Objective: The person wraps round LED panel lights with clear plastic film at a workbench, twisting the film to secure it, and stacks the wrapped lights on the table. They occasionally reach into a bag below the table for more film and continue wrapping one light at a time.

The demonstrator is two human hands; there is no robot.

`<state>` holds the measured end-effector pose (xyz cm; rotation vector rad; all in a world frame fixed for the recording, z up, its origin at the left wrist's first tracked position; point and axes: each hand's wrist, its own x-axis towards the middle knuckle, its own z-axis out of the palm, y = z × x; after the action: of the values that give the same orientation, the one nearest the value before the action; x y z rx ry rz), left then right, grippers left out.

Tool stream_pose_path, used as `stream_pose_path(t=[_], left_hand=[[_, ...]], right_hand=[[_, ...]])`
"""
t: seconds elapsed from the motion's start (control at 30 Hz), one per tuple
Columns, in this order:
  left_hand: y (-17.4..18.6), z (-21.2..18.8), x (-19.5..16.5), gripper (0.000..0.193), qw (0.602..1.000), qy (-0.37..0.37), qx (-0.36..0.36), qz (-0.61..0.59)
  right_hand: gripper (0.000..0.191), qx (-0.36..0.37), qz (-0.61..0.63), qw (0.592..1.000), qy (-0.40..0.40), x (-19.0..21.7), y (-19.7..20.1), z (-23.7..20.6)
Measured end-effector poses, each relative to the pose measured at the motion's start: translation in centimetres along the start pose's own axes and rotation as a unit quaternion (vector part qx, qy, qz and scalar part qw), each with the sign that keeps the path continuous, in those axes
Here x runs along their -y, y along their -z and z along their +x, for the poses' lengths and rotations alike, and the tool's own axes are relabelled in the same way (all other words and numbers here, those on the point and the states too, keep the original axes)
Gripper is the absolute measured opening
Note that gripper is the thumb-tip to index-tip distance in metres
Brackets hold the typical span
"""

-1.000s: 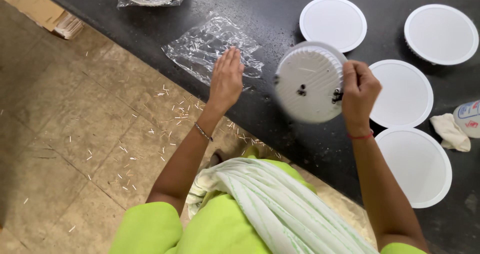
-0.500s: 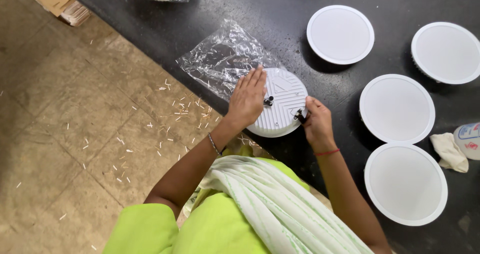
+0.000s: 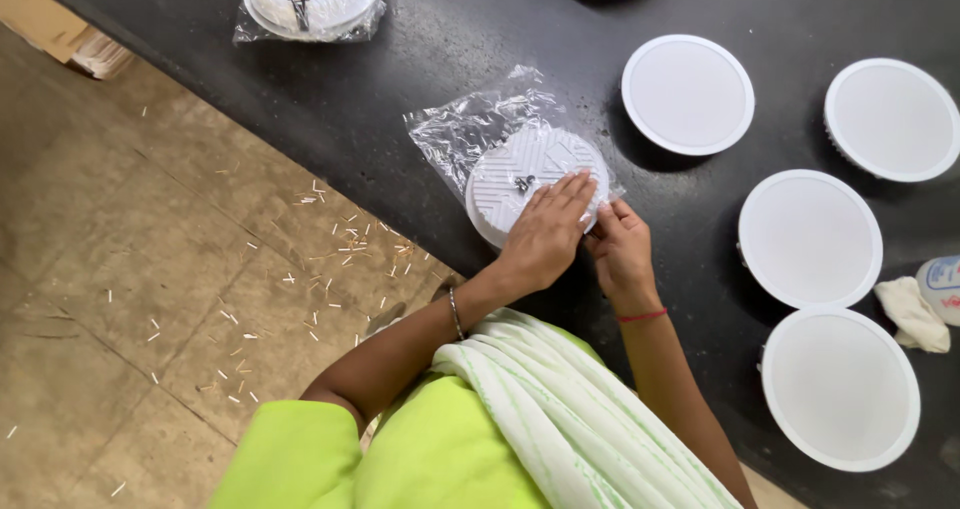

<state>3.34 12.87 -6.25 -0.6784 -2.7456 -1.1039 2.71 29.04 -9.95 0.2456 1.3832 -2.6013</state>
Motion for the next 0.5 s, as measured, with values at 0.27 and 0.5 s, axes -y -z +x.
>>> stream_pose_path(t=[0.27, 0.5], left_hand=[[4.3, 0.0, 1.6, 0.05, 0.999, -0.031, 0.016, -0.042], [11.9, -2.0, 6.6, 0.06, 0.98, -0.115, 0.062, -0.153]], right_hand=[[0.04, -0.022, 0.025, 0.999, -0.043, -2.8, -6.0, 2.6], [0.034, -0.027, 0.011, 0.999, -0.022, -5.2, -6.6, 6.6]])
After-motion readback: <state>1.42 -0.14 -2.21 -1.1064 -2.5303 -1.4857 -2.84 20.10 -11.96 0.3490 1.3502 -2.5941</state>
